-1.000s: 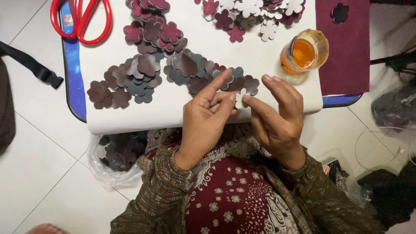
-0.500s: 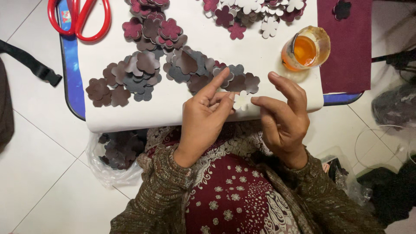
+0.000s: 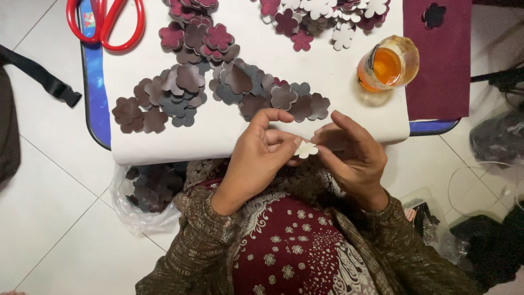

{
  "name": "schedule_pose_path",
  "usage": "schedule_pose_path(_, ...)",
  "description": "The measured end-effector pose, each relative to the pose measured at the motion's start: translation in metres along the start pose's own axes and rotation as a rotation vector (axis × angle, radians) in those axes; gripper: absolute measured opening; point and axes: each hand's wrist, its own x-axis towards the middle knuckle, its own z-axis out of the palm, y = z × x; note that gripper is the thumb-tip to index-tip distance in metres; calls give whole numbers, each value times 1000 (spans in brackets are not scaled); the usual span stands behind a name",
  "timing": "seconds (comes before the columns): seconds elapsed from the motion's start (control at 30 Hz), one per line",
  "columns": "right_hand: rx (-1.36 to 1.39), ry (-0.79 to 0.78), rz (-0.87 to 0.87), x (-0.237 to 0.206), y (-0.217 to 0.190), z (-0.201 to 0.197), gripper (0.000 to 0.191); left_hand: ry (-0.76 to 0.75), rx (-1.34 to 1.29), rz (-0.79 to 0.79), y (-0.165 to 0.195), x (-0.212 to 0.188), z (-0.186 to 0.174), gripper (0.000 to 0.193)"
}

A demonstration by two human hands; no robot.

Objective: The person sits on the floor at a low table and folds paper flower cutouts one at a time, pinching and creasing each petal shape with both hands, then sets the finished flower on the table with the others. Piles of dark and white flower cutouts and a cup of orange liquid sit on the table.

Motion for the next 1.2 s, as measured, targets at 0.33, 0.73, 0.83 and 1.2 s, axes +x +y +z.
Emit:
schedule_pose_path(0.33,-52,-14,11,4,-1,-5,59,371,1245,849,25,7,-11,25)
schedule_pose_path(0.73,-61,-62,46,29,-6,5,64,338,1215,815,21,17,-13,11)
schedule_pose_path(0.83,-195,-140,-59,41,-5,6,68,369,1181,793,21,18,-14,8)
schedule_pose_path(1.2,-365,-167,4,63,-10,15,74,350,782,651,38,20,-16,10)
